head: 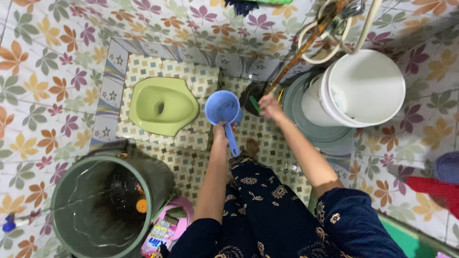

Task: The person cleans a bathroom floor by pouring water from a bucket using a smaller scoop and then scrubbing the tiles with a long-handled brush.

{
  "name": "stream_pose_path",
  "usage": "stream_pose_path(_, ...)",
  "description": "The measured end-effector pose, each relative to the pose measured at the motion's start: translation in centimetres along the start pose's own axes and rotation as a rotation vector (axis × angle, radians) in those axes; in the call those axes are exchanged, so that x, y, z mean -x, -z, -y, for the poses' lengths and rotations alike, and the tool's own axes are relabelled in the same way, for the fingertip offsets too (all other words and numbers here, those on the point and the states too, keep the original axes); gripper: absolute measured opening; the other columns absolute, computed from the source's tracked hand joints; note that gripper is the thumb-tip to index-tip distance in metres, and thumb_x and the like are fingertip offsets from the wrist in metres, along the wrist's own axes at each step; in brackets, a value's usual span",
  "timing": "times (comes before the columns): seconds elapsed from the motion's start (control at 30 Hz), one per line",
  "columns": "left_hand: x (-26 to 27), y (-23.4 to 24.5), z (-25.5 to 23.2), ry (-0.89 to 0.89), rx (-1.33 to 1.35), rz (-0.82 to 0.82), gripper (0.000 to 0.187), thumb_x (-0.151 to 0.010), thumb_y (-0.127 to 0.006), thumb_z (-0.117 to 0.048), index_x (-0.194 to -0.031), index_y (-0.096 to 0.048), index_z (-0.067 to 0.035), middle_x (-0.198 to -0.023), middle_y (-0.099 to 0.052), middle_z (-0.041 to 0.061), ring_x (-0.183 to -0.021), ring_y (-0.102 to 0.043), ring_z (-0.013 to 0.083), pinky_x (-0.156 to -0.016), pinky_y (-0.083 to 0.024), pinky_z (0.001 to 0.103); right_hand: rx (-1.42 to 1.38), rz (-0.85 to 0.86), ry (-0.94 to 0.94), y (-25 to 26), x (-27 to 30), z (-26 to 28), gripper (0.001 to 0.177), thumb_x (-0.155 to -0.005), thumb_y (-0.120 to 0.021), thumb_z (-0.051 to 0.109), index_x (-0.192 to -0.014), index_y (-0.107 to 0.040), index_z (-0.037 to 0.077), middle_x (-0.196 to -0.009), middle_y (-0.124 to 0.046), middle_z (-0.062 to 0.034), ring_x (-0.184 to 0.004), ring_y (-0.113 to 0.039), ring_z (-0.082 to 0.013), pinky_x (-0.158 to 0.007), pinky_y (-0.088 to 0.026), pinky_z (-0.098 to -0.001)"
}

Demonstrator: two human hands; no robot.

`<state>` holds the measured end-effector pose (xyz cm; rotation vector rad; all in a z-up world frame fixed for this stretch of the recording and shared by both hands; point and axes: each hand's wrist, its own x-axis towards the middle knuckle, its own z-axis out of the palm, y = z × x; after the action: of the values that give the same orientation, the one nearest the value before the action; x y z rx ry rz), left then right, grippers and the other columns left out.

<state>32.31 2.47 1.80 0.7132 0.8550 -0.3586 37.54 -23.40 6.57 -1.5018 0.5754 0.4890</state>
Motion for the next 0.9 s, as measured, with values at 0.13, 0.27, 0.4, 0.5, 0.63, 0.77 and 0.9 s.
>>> stream_pose_path(0.13,-2.5,-3.4,-0.8,-0.033,0.03,-0.006,0.038,-0.092,-0.049,-0.009,-0.123,-0.05,0.014,-0.088,-0.068,0.027,-0.068,-0.071,0.0374,-0.056,-0.058,0.041,-0.074,-0.263,0.267,5.7,-8.0,5.1,0.049,-0.096,-0.075,0.017,-0.132,-0.043,0.014,-0.096,-0.06,-0.007,-0.062,-0.059,-0.0174,-0.046,-0.045,-0.0311)
stream_pose_path(0.27,-4.7,-5.6,-1.4,-0.162,0.06,0.109,0.041,-0.091,-0.049,-0.01,-0.126,-0.051,0.01,-0.091,-0.07,0.023,-0.069,-0.072,0.0341,-0.057,-0.059,0.039,-0.079,-0.486,0.232,10.0,-12.7,9.5,0.065,-0.089,-0.082,0.015,-0.137,-0.038,0.019,-0.095,-0.067,-0.0056,-0.06,-0.06,-0.014,-0.046,-0.047,-0.029)
stream_pose_path(0.4,-6.2,-5.7,-2.0,-0.154,0.041,0.029,0.04,-0.09,-0.048,-0.011,-0.126,-0.048,0.007,-0.09,-0.068,0.024,-0.068,-0.071,0.0354,-0.058,-0.06,0.04,-0.317,-0.68,0.114,11.6,-15.5,11.3,0.066,-0.091,-0.076,0.009,-0.141,-0.035,0.018,-0.078,-0.061,-0.01,-0.051,-0.055,-0.0185,-0.042,-0.042,-0.0325)
stream_pose_path(0.5,-6.8,-5.0,-2.4,-0.074,0.127,-0.059,0.042,-0.093,-0.049,-0.014,-0.127,-0.05,0.011,-0.089,-0.069,0.023,-0.067,-0.073,0.0328,-0.055,-0.059,0.037,-0.412,-0.499,0.11,12.5,-16.6,11.8,0.066,-0.092,-0.068,0.007,-0.143,-0.032,0.027,-0.073,-0.066,-0.0079,-0.051,-0.063,-0.0178,-0.04,-0.042,-0.0313)
stream_pose_path(0.63,-6.9,-3.9,-2.6,-0.155,0.086,-0.139,0.04,-0.088,-0.049,-0.008,-0.126,-0.045,0.004,-0.086,-0.068,0.021,-0.063,-0.07,0.034,-0.052,-0.058,0.04,-0.55,-0.37,0.117,12.3,-17.1,11.2,0.057,-0.096,-0.067,0.018,-0.138,-0.03,0.03,-0.069,-0.062,-0.0103,-0.05,-0.063,-0.0206,-0.038,-0.044,-0.032)
stream_pose_path(0.77,-6.8,-4.0,-2.4,-0.211,0.14,-0.105,0.037,-0.09,-0.051,-0.007,-0.125,-0.045,0.006,-0.082,-0.066,0.021,-0.059,-0.066,0.0324,-0.052,-0.057,0.039,-0.568,-0.341,0.156,10.4,-16.7,9.8,0.039,-0.101,-0.067,0.027,-0.13,-0.043,0.019,-0.071,-0.063,-0.0073,-0.052,-0.062,-0.0195,-0.039,-0.042,-0.0309)
stream_pose_path(0.9,-5.8,-7.0,-3.0,-0.143,0.15,-0.156,0.044,-0.09,-0.052,-0.006,-0.132,-0.042,0.005,-0.077,-0.06,0.018,-0.054,-0.064,0.0305,-0.051,-0.06,0.04,-0.365,-0.211,0.127,6.3,-13.4,6.1,0.023,-0.104,-0.062,0.029,-0.114,-0.048,0.015,-0.068,-0.06,-0.0049,-0.051,-0.057,-0.0171,-0.042,-0.042,-0.0318)
